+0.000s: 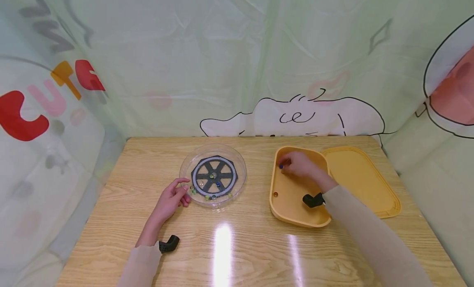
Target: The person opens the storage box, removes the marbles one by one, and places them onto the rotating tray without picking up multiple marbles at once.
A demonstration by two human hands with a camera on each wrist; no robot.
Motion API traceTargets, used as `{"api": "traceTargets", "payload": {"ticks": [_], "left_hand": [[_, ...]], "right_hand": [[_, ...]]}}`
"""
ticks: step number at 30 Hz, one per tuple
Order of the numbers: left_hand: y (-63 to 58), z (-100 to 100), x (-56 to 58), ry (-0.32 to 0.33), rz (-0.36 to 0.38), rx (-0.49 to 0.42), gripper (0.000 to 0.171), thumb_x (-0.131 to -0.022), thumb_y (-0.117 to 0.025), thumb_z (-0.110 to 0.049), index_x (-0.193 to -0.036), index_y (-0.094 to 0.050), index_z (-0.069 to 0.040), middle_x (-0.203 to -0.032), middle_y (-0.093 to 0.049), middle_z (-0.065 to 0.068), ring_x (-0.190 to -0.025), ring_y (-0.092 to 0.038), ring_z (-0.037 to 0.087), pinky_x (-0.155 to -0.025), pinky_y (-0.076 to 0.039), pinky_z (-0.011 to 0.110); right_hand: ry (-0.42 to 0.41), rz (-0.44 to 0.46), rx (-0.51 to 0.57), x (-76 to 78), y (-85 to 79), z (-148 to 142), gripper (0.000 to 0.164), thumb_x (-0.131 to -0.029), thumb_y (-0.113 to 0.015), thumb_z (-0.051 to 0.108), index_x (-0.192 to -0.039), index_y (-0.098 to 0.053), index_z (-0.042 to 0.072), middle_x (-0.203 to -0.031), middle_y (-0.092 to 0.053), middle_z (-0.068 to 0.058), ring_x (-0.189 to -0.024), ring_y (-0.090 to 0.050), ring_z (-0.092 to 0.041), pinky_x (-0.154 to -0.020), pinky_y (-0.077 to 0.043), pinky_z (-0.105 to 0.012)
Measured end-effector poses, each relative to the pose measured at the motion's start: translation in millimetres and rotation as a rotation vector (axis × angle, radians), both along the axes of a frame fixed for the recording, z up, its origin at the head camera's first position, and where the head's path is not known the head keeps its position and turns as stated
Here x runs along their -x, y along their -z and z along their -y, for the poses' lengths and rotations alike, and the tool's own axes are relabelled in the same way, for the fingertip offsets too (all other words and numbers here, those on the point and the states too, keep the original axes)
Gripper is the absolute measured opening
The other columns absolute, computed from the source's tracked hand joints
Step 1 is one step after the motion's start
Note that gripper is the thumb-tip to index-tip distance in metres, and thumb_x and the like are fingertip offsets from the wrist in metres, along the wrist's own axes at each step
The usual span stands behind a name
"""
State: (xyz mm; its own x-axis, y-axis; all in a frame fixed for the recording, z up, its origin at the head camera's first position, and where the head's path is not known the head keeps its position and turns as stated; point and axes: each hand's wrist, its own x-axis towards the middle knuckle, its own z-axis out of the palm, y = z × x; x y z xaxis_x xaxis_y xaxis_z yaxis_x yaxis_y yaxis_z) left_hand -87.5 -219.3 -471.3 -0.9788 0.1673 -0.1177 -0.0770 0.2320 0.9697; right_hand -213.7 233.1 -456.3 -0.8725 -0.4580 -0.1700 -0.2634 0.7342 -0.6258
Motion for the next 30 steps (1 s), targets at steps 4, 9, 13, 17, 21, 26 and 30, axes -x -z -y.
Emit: {"api": "traceTargets", "payload": {"ticks": [4,9,13,17,21,26,30], "left_hand": [[0.4,0.0,0.0,-0.001,0.005,0.002,0.030,-0.105,-0.050,-0.012,-0.133,-0.053,0.001,-0.079,-0.066,0.021,-0.063,-0.064,0.031,-0.061,-0.052,0.030],[0.3,0.2,-0.7,-0.009,0.021,0.007,0.030,-0.106,-0.050,-0.013,-0.133,-0.053,0.000,-0.079,-0.065,0.021,-0.064,-0.063,0.028,-0.062,-0.053,0.030],[0.5,-0.1,-1.1,-0.008,0.024,0.010,0.030,-0.106,-0.050,-0.013,-0.133,-0.053,0.000,-0.079,-0.066,0.020,-0.064,-0.063,0.028,-0.063,-0.053,0.030],[-0.1,-0.8,-1.0,-0.010,0.021,0.008,0.030,-0.106,-0.049,-0.013,-0.133,-0.053,0.000,-0.079,-0.066,0.021,-0.064,-0.063,0.029,-0.063,-0.054,0.031],[0.1,-1.4,-0.5,-0.012,0.016,0.006,0.030,-0.106,-0.050,-0.013,-0.133,-0.053,0.000,-0.079,-0.066,0.021,-0.064,-0.063,0.030,-0.063,-0.054,0.031],[0.0,-1.5,0.0,-0.013,0.013,0.016,0.030,-0.106,-0.050,-0.014,-0.132,-0.053,-0.001,-0.078,-0.066,0.018,-0.064,-0.063,0.028,-0.064,-0.054,0.030],[0.1,-1.2,-0.1,-0.013,0.013,0.025,0.030,-0.105,-0.050,-0.013,-0.132,-0.054,-0.001,-0.077,-0.066,0.016,-0.064,-0.063,0.027,-0.064,-0.053,0.030]], "right_hand": [[-0.008,-0.011,-0.001,-1.9,-0.1,3.9,0.017,-0.084,-0.075,0.002,-0.101,-0.073,-0.001,-0.089,-0.070,-0.006,-0.081,-0.060,-0.020,-0.076,-0.049,-0.035],[-0.004,-0.004,0.012,-2.3,1.6,6.5,0.016,-0.084,-0.077,0.003,-0.098,-0.072,-0.002,-0.086,-0.069,-0.004,-0.081,-0.060,-0.021,-0.077,-0.050,-0.035],[-0.002,0.004,0.006,-2.6,2.9,7.7,0.015,-0.083,-0.078,0.006,-0.096,-0.072,0.000,-0.084,-0.067,-0.003,-0.079,-0.058,-0.019,-0.076,-0.049,-0.034],[-0.005,0.002,-0.004,-3.5,2.7,7.7,0.016,-0.083,-0.080,0.008,-0.095,-0.072,0.003,-0.082,-0.066,-0.001,-0.078,-0.058,-0.018,-0.075,-0.049,-0.033],[-0.016,-0.008,-0.002,-3.4,3.4,7.3,0.015,-0.083,-0.080,0.008,-0.093,-0.071,0.003,-0.081,-0.065,0.000,-0.078,-0.057,-0.017,-0.075,-0.049,-0.033],[-0.021,-0.019,0.004,-1.3,5.0,6.4,0.013,-0.083,-0.080,0.008,-0.092,-0.072,0.004,-0.082,-0.066,0.000,-0.078,-0.058,-0.017,-0.074,-0.049,-0.031],[-0.002,-0.001,0.028,-1.9,0.1,5.4,0.013,-0.083,-0.081,0.008,-0.092,-0.072,0.005,-0.083,-0.067,-0.001,-0.077,-0.059,-0.017,-0.071,-0.050,-0.031]]}}
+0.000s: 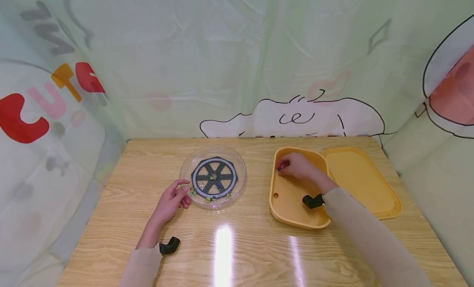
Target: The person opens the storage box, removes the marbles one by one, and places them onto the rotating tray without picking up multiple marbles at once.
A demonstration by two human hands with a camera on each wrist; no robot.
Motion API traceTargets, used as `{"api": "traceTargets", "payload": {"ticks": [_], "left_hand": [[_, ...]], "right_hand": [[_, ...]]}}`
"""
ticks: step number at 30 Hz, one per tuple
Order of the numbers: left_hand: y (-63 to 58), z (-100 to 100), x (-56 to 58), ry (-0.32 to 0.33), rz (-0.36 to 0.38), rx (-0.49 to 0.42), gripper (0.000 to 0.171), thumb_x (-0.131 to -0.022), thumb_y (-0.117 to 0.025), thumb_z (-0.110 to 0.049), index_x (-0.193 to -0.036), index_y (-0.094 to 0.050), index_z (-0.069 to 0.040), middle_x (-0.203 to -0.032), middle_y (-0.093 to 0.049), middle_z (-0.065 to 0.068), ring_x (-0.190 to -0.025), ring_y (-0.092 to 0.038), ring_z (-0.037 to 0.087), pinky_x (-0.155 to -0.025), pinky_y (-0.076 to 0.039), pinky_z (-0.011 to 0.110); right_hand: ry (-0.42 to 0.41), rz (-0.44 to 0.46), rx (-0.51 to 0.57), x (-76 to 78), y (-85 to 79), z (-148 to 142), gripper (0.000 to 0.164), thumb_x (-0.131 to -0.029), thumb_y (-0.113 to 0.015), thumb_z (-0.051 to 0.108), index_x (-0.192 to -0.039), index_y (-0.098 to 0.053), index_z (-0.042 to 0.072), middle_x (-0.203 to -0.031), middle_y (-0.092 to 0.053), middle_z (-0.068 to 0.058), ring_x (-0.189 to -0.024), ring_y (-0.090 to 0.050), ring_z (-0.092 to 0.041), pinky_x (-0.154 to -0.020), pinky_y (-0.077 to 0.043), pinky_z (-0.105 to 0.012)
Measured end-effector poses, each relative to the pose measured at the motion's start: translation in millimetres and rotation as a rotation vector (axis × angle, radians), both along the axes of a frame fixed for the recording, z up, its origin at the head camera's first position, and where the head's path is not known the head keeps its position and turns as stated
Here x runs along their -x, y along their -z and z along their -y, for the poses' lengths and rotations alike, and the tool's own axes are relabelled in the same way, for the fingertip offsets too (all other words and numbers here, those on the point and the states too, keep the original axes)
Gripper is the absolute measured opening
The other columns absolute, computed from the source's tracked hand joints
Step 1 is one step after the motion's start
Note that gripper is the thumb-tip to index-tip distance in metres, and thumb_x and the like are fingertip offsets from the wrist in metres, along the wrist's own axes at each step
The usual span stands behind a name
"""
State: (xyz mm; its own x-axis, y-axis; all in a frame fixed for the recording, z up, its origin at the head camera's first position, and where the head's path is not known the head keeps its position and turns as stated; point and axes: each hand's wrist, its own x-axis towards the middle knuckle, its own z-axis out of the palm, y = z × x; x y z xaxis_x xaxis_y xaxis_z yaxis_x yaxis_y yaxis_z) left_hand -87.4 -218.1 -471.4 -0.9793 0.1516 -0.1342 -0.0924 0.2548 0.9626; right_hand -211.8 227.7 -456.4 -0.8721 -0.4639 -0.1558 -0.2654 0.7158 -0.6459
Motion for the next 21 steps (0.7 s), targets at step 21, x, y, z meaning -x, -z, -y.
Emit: {"api": "traceTargets", "payload": {"ticks": [21], "left_hand": [[12.7,2.8,3.6,-0.022,0.027,-0.005,0.029,-0.106,-0.050,-0.016,-0.133,-0.055,-0.005,-0.079,-0.066,0.017,-0.064,-0.063,0.023,-0.063,-0.053,0.028]], "right_hand": [[0.064,-0.091,0.110,-14.1,-51.8,-1.3,0.015,-0.088,-0.073,0.003,-0.103,-0.073,0.001,-0.096,-0.070,-0.008,-0.086,-0.063,-0.024,-0.075,-0.051,-0.033]]}}
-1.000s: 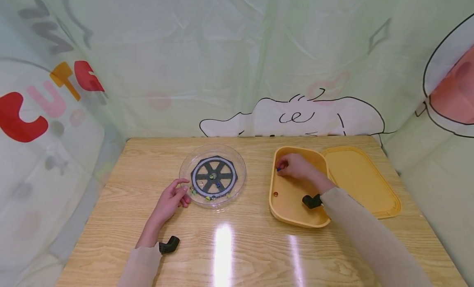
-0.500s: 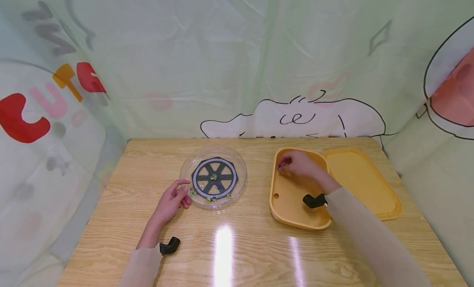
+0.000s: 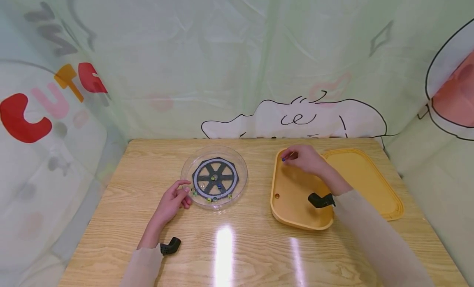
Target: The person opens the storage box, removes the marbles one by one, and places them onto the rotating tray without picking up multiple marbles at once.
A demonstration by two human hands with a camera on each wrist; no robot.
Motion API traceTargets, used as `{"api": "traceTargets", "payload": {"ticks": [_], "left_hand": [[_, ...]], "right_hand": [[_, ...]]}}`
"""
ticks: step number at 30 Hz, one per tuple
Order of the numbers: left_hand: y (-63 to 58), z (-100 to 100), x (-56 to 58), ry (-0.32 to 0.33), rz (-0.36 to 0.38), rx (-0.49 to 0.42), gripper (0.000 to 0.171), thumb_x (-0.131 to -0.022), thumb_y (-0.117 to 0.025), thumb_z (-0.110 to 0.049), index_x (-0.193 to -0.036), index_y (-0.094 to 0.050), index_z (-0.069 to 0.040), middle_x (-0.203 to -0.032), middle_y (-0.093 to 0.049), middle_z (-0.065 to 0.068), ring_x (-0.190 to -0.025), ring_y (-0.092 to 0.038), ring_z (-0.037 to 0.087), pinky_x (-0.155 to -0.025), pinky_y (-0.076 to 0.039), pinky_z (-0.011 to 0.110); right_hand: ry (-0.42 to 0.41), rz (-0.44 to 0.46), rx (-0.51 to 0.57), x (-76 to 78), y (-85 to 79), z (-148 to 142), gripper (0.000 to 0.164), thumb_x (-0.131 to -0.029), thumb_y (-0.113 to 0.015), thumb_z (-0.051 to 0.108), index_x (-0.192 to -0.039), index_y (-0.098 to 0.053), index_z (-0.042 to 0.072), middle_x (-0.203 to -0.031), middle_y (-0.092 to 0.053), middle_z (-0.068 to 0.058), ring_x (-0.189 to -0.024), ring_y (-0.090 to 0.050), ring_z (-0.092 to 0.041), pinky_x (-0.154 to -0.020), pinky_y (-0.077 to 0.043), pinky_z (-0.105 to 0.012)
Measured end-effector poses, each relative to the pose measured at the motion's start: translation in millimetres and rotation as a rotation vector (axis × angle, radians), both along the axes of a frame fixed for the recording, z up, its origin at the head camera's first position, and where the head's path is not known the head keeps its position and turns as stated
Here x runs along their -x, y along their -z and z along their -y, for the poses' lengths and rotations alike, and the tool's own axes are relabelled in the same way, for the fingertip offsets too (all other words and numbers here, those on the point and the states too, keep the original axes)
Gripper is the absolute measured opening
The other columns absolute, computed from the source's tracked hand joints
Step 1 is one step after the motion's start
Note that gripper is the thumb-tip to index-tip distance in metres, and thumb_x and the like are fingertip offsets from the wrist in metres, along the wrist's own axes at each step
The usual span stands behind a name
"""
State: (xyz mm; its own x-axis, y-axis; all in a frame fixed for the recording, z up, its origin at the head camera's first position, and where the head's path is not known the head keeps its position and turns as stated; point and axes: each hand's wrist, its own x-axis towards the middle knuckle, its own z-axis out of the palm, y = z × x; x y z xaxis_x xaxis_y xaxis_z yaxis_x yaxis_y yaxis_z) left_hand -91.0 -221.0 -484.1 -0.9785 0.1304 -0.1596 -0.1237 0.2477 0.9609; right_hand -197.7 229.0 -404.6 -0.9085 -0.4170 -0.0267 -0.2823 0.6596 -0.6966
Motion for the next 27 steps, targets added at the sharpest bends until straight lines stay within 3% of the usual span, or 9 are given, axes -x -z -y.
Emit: {"api": "traceTargets", "payload": {"ticks": [6,14,27], "left_hand": [[15.8,4.4,5.0,-0.017,-0.002,0.015,0.028,-0.105,-0.052,-0.018,-0.132,-0.055,-0.008,-0.077,-0.066,0.013,-0.062,-0.062,0.022,-0.062,-0.052,0.026],[-10.0,-3.2,-3.8,0.013,-0.021,-0.016,0.029,-0.105,-0.050,-0.013,-0.132,-0.054,0.000,-0.077,-0.066,0.016,-0.063,-0.063,0.026,-0.063,-0.053,0.029],[-8.6,-2.7,-2.7,0.015,-0.022,0.000,0.030,-0.106,-0.050,-0.015,-0.132,-0.054,-0.002,-0.077,-0.066,0.016,-0.063,-0.063,0.027,-0.063,-0.053,0.029]], "right_hand": [[-0.011,-0.004,0.036,-6.5,-8.8,11.6,0.015,-0.088,-0.074,0.004,-0.102,-0.073,0.003,-0.095,-0.071,-0.006,-0.085,-0.064,-0.021,-0.074,-0.052,-0.030],[-0.068,0.004,0.073,-13.1,-13.6,41.8,0.015,-0.088,-0.075,0.006,-0.103,-0.073,0.005,-0.094,-0.070,-0.003,-0.085,-0.062,-0.019,-0.075,-0.053,-0.035],[-0.154,0.031,0.082,-16.7,-5.7,94.8,0.017,-0.088,-0.075,0.005,-0.104,-0.073,0.002,-0.092,-0.069,-0.001,-0.082,-0.061,-0.019,-0.075,-0.054,-0.032]]}}
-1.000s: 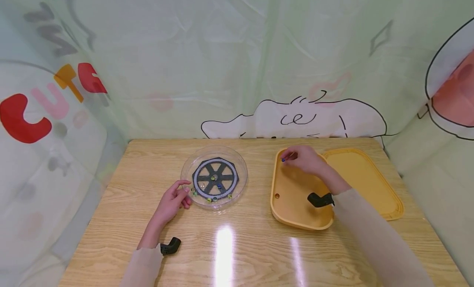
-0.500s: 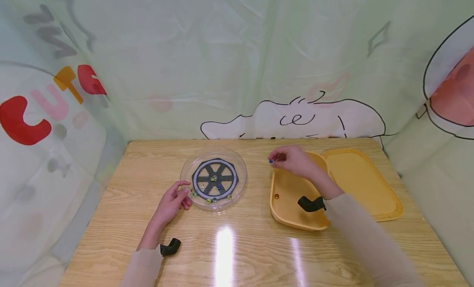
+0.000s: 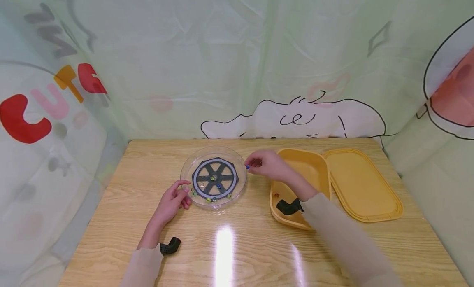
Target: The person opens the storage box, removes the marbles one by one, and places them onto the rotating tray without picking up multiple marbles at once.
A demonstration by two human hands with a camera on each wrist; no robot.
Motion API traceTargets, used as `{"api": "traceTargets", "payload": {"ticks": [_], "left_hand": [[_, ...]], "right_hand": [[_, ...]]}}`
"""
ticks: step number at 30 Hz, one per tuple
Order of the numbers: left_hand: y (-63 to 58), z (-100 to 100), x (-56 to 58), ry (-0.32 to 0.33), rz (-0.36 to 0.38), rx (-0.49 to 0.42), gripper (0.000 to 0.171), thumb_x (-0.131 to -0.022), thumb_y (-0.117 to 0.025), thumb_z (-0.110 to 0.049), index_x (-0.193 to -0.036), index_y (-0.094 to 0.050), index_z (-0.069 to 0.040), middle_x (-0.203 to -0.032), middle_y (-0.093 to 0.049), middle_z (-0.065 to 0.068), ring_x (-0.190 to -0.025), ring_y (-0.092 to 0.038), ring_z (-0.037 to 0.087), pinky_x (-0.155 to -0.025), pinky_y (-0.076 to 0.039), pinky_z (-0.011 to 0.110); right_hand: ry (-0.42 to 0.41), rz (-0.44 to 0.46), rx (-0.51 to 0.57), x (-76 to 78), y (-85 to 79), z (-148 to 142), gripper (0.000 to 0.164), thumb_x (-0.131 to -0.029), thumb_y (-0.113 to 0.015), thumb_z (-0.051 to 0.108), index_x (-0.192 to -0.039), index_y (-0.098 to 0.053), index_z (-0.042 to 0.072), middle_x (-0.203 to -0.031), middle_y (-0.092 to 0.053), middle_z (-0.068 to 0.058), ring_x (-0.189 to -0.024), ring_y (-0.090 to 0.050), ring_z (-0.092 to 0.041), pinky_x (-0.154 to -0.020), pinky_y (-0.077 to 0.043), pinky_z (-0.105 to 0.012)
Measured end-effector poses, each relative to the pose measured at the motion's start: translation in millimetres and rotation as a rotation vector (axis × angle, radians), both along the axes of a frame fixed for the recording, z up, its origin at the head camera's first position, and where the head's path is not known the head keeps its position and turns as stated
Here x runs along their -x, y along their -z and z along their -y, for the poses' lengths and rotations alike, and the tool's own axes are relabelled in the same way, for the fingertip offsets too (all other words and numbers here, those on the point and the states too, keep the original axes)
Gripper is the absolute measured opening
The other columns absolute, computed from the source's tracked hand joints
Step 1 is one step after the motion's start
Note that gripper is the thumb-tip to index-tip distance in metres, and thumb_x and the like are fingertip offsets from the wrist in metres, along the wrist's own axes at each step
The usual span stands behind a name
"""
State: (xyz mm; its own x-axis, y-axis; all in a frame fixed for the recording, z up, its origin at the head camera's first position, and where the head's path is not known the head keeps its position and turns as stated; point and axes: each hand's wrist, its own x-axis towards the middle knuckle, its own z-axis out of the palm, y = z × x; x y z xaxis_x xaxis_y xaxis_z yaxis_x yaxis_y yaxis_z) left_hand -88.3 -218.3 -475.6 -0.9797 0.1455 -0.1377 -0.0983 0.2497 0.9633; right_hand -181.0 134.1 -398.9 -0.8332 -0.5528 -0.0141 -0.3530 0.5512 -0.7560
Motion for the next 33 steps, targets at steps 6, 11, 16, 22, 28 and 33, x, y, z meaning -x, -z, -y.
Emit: {"api": "traceTargets", "payload": {"ticks": [6,11,16,22,28,33], "left_hand": [[1.1,-2.7,3.9,0.031,-0.019,-0.020,0.032,-0.105,-0.051,-0.014,-0.133,-0.052,0.001,-0.078,-0.066,0.018,-0.064,-0.063,0.027,-0.063,-0.054,0.030],[2.4,-2.9,4.7,0.006,0.004,-0.016,0.030,-0.105,-0.051,-0.013,-0.132,-0.053,-0.001,-0.076,-0.066,0.016,-0.062,-0.063,0.025,-0.062,-0.054,0.030],[1.6,-0.4,1.9,-0.010,0.016,-0.007,0.030,-0.105,-0.051,-0.013,-0.133,-0.053,-0.001,-0.076,-0.066,0.016,-0.062,-0.062,0.024,-0.062,-0.054,0.030],[-2.7,-0.9,0.1,0.003,-0.002,-0.015,0.030,-0.105,-0.051,-0.012,-0.133,-0.053,0.000,-0.076,-0.065,0.018,-0.062,-0.062,0.025,-0.061,-0.053,0.030],[-1.9,-0.7,0.6,0.013,-0.016,-0.013,0.031,-0.105,-0.050,-0.013,-0.133,-0.052,0.001,-0.075,-0.066,0.014,-0.061,-0.063,0.024,-0.060,-0.051,0.029],[-1.0,0.0,-0.1,0.013,-0.012,-0.003,0.032,-0.106,-0.050,-0.015,-0.134,-0.052,0.000,-0.076,-0.066,0.015,-0.062,-0.063,0.024,-0.061,-0.051,0.029]], "right_hand": [[-0.040,0.017,0.012,1.5,8.3,15.4,0.016,-0.087,-0.075,0.002,-0.103,-0.072,0.002,-0.096,-0.070,-0.004,-0.085,-0.062,-0.018,-0.080,-0.054,-0.033],[-0.076,0.001,0.016,1.4,10.6,27.8,0.015,-0.086,-0.075,0.003,-0.101,-0.073,0.002,-0.092,-0.069,-0.002,-0.083,-0.062,-0.017,-0.077,-0.054,-0.031],[-0.099,0.034,0.013,1.7,11.8,38.6,0.016,-0.087,-0.075,0.004,-0.102,-0.073,0.004,-0.092,-0.069,0.001,-0.083,-0.061,-0.015,-0.077,-0.053,-0.029],[-0.101,0.057,0.004,1.8,10.9,44.3,0.015,-0.087,-0.076,0.006,-0.102,-0.072,0.005,-0.091,-0.068,0.001,-0.084,-0.061,-0.015,-0.078,-0.052,-0.030],[-0.094,0.063,0.014,2.2,11.6,46.3,0.014,-0.087,-0.076,0.006,-0.100,-0.072,0.008,-0.092,-0.068,0.001,-0.085,-0.061,-0.015,-0.079,-0.052,-0.030],[-0.079,0.077,0.030,2.6,12.4,41.5,0.015,-0.088,-0.075,0.006,-0.103,-0.072,0.005,-0.093,-0.068,0.000,-0.086,-0.062,-0.016,-0.080,-0.052,-0.031]]}}
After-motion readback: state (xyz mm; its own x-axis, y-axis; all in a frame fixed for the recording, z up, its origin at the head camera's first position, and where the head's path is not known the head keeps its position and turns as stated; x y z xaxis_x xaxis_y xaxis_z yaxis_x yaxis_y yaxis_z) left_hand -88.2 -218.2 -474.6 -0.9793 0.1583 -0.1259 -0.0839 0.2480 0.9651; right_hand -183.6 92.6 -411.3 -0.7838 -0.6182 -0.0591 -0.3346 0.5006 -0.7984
